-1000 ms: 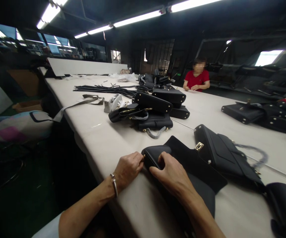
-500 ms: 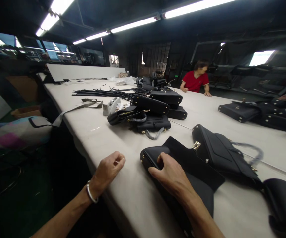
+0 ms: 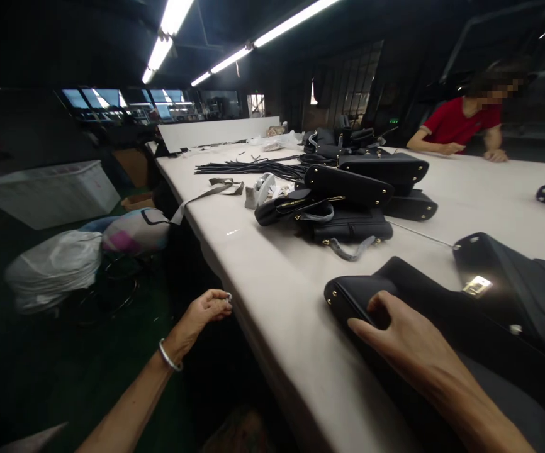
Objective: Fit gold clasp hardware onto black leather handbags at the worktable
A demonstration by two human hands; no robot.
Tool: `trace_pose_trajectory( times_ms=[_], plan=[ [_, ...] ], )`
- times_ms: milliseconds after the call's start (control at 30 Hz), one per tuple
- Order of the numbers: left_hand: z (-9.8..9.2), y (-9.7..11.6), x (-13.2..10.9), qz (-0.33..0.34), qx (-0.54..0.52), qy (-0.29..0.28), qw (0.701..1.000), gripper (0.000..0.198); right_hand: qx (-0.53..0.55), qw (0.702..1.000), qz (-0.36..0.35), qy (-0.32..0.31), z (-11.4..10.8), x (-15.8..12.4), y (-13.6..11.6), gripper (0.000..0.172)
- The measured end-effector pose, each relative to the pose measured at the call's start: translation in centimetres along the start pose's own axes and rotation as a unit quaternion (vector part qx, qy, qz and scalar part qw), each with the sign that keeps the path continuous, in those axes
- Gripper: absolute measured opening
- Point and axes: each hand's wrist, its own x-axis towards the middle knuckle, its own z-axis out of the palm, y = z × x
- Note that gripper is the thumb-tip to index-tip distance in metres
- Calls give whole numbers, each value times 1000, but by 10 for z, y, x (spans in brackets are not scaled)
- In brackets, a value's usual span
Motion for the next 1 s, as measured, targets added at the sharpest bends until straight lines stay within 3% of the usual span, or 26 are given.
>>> trace_pose_trajectory(
  times_ms=[133, 433, 600, 733, 867, 933, 1000],
  plan=[
    [-7, -15, 0, -33, -35, -1, 999, 53, 0, 1000, -7, 14, 1, 0, 1, 42],
    [4, -22, -3, -46, -78, -1, 996, 34, -20, 1000, 11, 11, 3, -3, -1, 46],
    [14, -24, 0, 8, -15, 22, 1000, 19, -31, 999, -5, 7, 4, -3, -4, 42],
    [14, -20, -1, 44, 69, 44, 996, 10, 6, 999, -42, -8, -17, -17, -5, 37],
    [5, -22, 5, 24, 135, 22, 990, 31, 142, 988, -49, -18, -46, -41, 25, 32],
    [1, -32, 12, 6, 273, 27, 962, 39, 183, 982, -5, 36, -52, -53, 55, 38],
    [-1, -44, 17, 57, 373, 34, 926, 46, 196, 973, 53, 105, -50, -64, 89, 49]
  ],
)
